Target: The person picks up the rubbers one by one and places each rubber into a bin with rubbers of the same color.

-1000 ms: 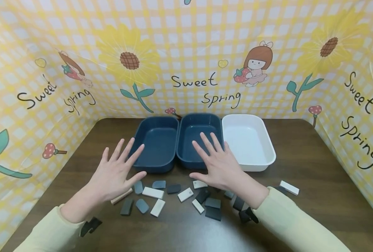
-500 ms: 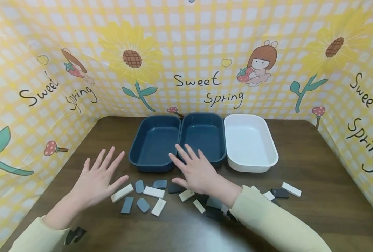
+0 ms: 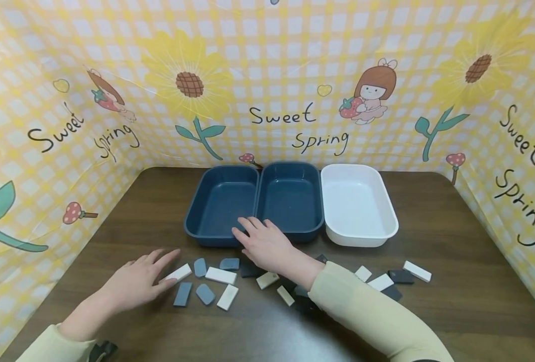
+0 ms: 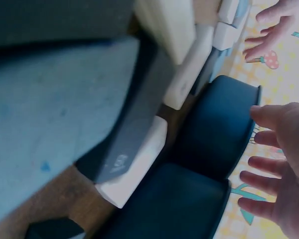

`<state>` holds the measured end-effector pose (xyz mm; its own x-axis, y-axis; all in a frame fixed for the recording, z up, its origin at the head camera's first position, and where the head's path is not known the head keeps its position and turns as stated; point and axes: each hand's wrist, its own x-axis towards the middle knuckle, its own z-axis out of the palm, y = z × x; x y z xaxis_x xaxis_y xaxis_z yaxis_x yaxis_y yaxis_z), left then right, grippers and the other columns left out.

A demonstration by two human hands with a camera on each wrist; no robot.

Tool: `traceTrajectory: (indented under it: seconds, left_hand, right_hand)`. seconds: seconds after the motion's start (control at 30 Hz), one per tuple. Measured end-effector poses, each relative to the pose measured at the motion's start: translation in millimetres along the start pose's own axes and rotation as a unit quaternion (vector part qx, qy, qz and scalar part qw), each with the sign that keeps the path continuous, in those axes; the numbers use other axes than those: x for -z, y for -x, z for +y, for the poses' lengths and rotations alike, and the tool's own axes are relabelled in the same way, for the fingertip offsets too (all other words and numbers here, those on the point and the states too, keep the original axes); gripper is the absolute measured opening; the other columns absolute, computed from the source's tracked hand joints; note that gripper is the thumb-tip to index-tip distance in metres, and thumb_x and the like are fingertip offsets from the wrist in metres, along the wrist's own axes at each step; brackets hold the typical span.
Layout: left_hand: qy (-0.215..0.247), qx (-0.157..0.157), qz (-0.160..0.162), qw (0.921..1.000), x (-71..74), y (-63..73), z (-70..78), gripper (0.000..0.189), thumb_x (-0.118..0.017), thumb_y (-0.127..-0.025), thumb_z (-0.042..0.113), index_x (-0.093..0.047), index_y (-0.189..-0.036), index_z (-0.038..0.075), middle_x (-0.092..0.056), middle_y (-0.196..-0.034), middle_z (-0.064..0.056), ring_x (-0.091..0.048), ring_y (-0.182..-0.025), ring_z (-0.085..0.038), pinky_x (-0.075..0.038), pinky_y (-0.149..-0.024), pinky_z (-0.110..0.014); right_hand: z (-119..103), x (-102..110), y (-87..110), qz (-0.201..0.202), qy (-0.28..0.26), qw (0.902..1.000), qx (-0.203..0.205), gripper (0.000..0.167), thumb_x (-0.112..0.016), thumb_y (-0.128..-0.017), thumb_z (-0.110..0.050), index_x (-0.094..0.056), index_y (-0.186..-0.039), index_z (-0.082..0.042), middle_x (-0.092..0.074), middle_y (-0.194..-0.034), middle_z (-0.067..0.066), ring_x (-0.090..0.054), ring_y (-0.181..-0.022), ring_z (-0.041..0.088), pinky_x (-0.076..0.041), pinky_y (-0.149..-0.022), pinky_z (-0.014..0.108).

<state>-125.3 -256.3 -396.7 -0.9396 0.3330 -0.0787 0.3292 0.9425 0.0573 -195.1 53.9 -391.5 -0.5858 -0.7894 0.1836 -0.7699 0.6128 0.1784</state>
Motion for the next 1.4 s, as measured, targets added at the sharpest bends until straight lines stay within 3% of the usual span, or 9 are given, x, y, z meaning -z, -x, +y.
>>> traceTrajectory:
  seconds: [0.23, 0.33, 0.47, 0.63, 0.97, 1.13, 1.4]
  left_hand:
    - [0.008, -0.004, -0.023, 0.9997, -3.8, -7.4, 5.6, 0.055, -0.07, -0.088, 0.037, -0.054, -0.131, 0.007, -0.058, -0.116, -0.027, -0.061, -0.101, -0.04, -0.051, -0.07, -0.054]
    - [0.003, -0.013, -0.014, 0.9998, -5.5, -10.2, 6.4, 0.049, -0.074, -0.085, 0.031, -0.056, -0.124, 0.007, -0.062, -0.102, -0.019, -0.064, -0.083, -0.03, -0.051, -0.062, -0.046]
    - [0.006, -0.028, -0.009, 0.9996, -8.0, -12.0, 7.9, 0.039, -0.076, -0.083, 0.024, -0.057, -0.112, 0.008, -0.057, -0.086, -0.008, -0.056, -0.066, -0.019, -0.047, -0.054, -0.039]
    - [0.012, -0.039, -0.008, 0.9992, -9.8, -12.6, 9.4, 0.029, -0.075, -0.083, 0.018, -0.055, -0.102, 0.009, -0.053, -0.079, -0.003, -0.05, -0.062, -0.015, -0.046, -0.054, -0.037]
    - [0.015, -0.035, -0.018, 0.9991, -7.1, -16.1, 9.0, 0.024, -0.073, -0.085, 0.015, -0.055, -0.1, 0.008, -0.054, -0.078, -0.003, -0.049, -0.062, -0.014, -0.045, -0.055, -0.036]
    - [0.014, -0.041, 0.012, 0.999, 3.1, -15.6, 2.1, 0.025, -0.073, -0.084, 0.014, -0.054, -0.1, 0.007, -0.055, -0.079, -0.004, -0.048, -0.062, -0.013, -0.045, -0.054, -0.036]
    - [0.016, -0.04, 0.078, 0.996, 34.2, -26.0, -5.9, 0.023, -0.069, -0.086, 0.01, -0.053, -0.1, 0.001, -0.055, -0.077, -0.007, -0.049, -0.059, -0.014, -0.045, -0.05, -0.035]
  right_hand:
    - [4, -8, -6.5, 0.042, 0.019, 0.9988, 0.018, 0.031, -0.064, -0.095, -0.026, -0.065, -0.125, -0.015, -0.059, -0.126, 0.006, -0.055, -0.113, 0.021, -0.049, -0.087, 0.034]
    - [4, -6, -10.4, 0.041, 0.033, 0.9983, 0.023, 0.023, -0.061, -0.097, -0.019, -0.068, -0.119, -0.016, -0.062, -0.117, 0.003, -0.057, -0.107, 0.019, -0.049, -0.084, 0.032]
    - [3, -4, -14.6, 0.031, 0.047, 0.9981, 0.025, 0.02, -0.059, -0.098, -0.014, -0.07, -0.115, -0.017, -0.065, -0.108, 0.001, -0.058, -0.099, 0.018, -0.049, -0.082, 0.03]
    - [2, -5, -16.8, 0.034, 0.046, 0.9979, 0.028, 0.019, -0.061, -0.096, -0.012, -0.072, -0.111, -0.016, -0.066, -0.101, 0.001, -0.059, -0.094, 0.018, -0.049, -0.078, 0.029]
    - [4, -7, -16.7, 0.058, 0.04, 0.9973, 0.024, 0.018, -0.063, -0.094, -0.01, -0.074, -0.108, -0.016, -0.067, -0.098, 0.001, -0.062, -0.092, 0.017, -0.05, -0.077, 0.028]
    - [4, -7, -16.9, 0.063, 0.031, 0.9973, 0.023, 0.018, -0.064, -0.094, -0.01, -0.075, -0.107, -0.016, -0.068, -0.097, 0.001, -0.062, -0.091, 0.017, -0.05, -0.076, 0.028]
    - [3, -3, -17.5, 0.053, 0.034, 0.9978, 0.021, 0.019, -0.065, -0.093, -0.01, -0.075, -0.107, -0.016, -0.068, -0.097, 0.0, -0.062, -0.09, 0.016, -0.05, -0.076, 0.027]
